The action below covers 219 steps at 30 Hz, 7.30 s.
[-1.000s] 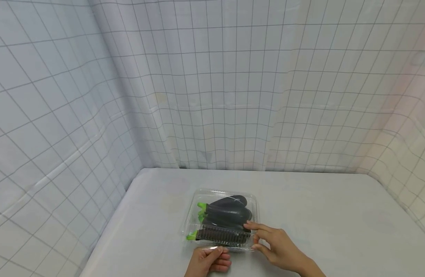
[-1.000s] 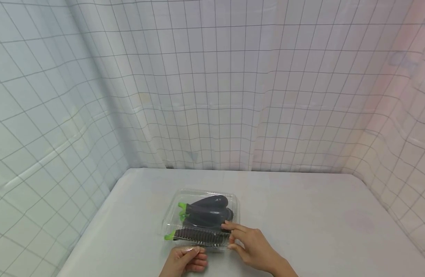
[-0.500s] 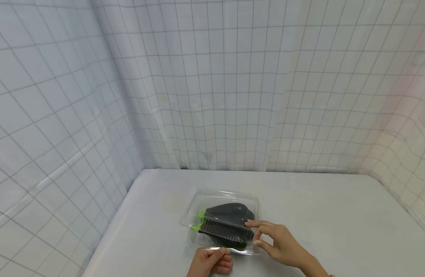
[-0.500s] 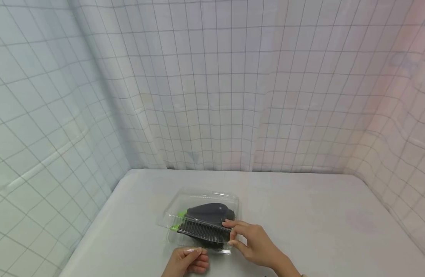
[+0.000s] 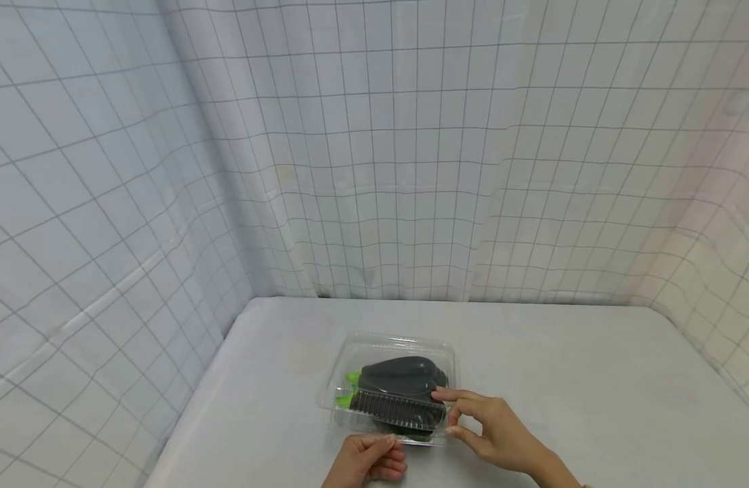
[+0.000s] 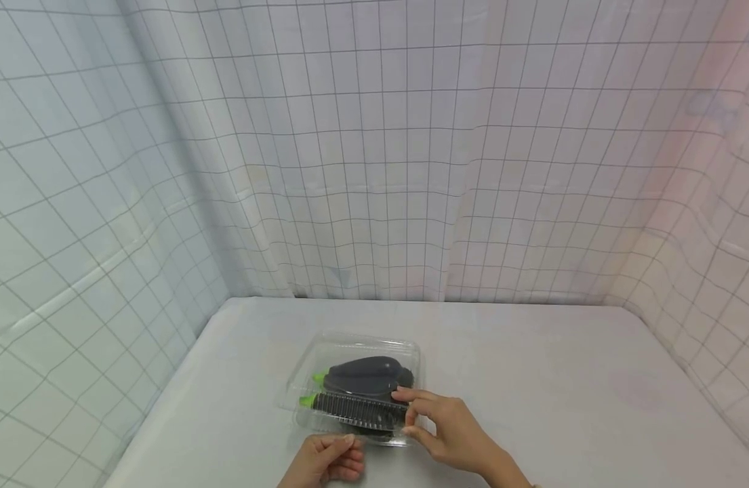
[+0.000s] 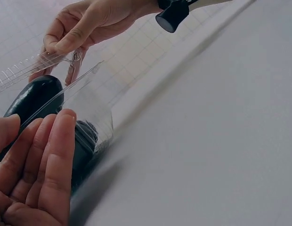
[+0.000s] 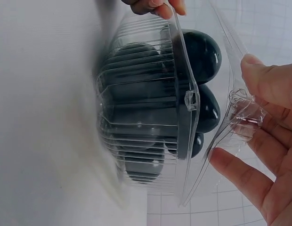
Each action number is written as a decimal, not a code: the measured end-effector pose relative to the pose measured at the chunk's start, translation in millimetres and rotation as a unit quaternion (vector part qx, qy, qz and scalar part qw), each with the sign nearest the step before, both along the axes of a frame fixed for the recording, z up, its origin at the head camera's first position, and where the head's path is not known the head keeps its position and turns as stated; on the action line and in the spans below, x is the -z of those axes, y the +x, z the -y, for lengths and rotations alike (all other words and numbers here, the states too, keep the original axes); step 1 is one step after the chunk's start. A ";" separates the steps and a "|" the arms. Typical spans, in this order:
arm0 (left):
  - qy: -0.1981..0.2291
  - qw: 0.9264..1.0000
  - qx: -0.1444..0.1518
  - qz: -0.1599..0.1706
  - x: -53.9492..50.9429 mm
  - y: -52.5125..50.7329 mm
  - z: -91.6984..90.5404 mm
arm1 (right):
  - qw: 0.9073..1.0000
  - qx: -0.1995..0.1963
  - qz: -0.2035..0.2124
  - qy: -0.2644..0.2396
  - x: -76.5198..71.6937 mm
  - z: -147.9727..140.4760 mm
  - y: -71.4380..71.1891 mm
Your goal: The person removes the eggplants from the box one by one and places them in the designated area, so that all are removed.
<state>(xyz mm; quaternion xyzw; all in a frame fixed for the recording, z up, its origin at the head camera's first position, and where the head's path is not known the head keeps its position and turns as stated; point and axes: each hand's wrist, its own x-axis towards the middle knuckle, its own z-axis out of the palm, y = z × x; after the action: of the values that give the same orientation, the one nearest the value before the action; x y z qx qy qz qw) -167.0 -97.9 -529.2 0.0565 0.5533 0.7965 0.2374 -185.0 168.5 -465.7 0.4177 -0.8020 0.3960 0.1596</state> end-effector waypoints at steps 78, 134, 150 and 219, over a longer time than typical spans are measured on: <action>-0.043 0.996 0.082 0.000 -14.0 -29.5 95.7 | 0.956 0.084 0.173 -0.219 -4.9 1.5 -66.8; -0.035 0.995 0.089 -0.001 -14.1 -30.0 95.6 | 0.883 0.180 0.386 -0.199 29.8 -0.1 -137.6; -0.034 0.995 0.089 -0.018 -12.9 -29.9 94.3 | 0.875 0.226 0.390 -0.178 25.9 -0.8 -129.6; -0.049 0.995 0.082 -0.021 -13.5 -31.2 93.5 | 0.960 0.090 -0.033 0.265 -28.6 81.0 -43.7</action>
<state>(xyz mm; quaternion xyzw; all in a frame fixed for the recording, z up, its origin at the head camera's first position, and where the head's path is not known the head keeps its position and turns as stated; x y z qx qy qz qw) -198.1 -191.4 -515.7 0.1068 0.5904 0.7447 0.2922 -228.7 87.5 -437.1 0.3841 -0.9067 0.1393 0.1048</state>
